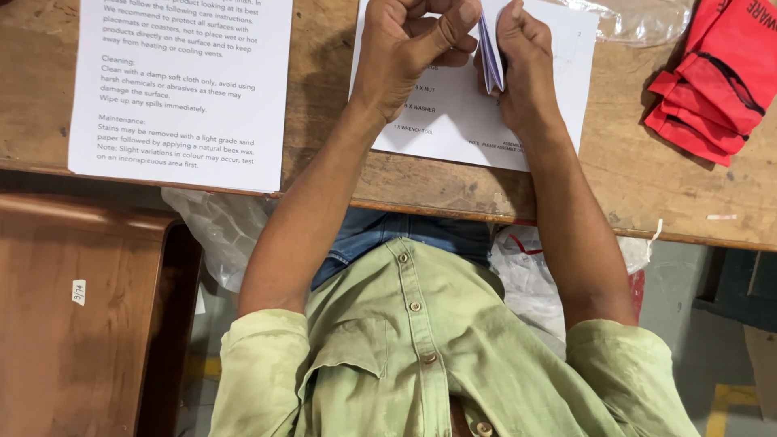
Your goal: The person sits at a workbench and folds printed instruction sheets, then inserts each folded sheet into a red zippered hardware pouch and sets the filled pouches in a stack on the table. They repeat this folding and packing cycle for successive sheets and pouches.
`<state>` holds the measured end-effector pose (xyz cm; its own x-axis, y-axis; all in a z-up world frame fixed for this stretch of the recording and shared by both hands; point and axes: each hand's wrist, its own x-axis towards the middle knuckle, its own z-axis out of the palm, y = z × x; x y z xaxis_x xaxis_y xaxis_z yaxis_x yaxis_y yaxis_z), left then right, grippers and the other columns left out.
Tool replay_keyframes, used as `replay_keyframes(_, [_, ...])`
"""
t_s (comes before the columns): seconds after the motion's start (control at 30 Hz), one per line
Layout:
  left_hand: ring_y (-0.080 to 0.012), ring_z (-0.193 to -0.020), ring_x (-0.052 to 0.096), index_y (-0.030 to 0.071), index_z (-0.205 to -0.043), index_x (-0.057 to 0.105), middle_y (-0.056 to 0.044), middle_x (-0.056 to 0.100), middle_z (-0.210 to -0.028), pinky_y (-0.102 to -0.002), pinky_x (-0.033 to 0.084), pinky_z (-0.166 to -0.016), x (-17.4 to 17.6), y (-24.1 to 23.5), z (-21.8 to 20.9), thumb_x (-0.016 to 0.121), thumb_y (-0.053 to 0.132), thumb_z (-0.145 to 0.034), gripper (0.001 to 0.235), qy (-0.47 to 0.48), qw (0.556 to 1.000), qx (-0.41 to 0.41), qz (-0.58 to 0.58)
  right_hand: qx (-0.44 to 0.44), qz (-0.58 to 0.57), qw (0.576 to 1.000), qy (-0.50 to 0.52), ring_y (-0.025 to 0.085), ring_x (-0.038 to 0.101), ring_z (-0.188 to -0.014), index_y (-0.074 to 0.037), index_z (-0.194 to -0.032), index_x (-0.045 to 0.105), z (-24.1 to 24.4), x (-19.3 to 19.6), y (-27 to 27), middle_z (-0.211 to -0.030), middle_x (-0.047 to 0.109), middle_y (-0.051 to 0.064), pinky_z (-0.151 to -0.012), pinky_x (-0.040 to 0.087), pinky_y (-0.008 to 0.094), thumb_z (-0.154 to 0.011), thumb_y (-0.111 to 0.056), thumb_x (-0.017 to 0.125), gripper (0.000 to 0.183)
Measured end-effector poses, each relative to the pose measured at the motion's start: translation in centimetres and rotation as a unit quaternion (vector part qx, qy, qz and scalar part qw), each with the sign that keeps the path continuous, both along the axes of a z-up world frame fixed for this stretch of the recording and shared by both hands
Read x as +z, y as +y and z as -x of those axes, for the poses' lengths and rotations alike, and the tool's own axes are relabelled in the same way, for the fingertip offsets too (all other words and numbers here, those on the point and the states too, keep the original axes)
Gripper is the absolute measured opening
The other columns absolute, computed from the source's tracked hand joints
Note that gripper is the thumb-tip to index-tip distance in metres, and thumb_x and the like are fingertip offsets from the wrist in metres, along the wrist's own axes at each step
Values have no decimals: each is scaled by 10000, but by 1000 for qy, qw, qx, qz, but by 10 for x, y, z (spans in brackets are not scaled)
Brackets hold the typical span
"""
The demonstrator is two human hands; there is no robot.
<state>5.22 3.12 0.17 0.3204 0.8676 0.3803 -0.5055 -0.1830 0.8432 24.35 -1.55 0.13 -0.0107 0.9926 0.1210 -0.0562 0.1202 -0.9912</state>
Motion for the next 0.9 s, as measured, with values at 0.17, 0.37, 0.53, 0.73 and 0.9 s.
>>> replay_keyframes(0.17, [-176, -830, 834, 48, -1049, 736, -81, 789, -929, -332, 687, -742, 2, -3, 2, 807, 458, -908, 439, 17, 1000, -3, -5, -6, 23, 999, 26, 88, 484, -474, -113, -906, 567, -9, -11, 1, -642, 524, 2, -428, 373, 243, -1183, -396, 516, 399])
replay_keyframes(0.37, [-213, -858, 837, 30, -1074, 724, -106, 784, -957, -347, 689, -749, -1, -4, 0, 782, 438, -947, 431, -13, 999, -43, 1, -25, 33, 998, 46, 115, 485, -479, -106, -898, 588, -7, -8, 0, -634, 540, 21, -442, 372, 285, -1153, -404, 544, 394])
replay_keyframes(0.53, [-215, -857, 832, 28, -1067, 730, -106, 785, -945, -353, 687, -738, -2, -4, -2, 761, 397, -974, 381, -25, 999, -45, -8, -1, 38, 998, 57, 99, 412, -431, -90, -856, 578, -10, -6, 1, -585, 495, 15, -398, 278, 260, -1155, -438, 558, 459])
replay_keyframes(0.73, [-205, -864, 834, 36, -1045, 744, -90, 784, -912, -351, 691, -757, -3, -4, -4, 742, 370, -986, 339, -18, 999, -42, -2, -13, 52, 998, 32, 81, 350, -391, -90, -815, 584, -8, -3, 0, -587, 415, -20, -380, 236, 257, -1133, -444, 593, 477])
replay_keyframes(0.9, [-218, -893, 831, 30, -1038, 747, -99, 782, -917, -375, 692, -800, -9, -2, -6, 742, 355, -1002, 327, -43, 997, -63, -5, -20, 49, 998, 40, 76, 357, -415, -105, -802, 556, -5, -1, -2, -569, 441, -11, -387, 253, 249, -1146, -445, 592, 485])
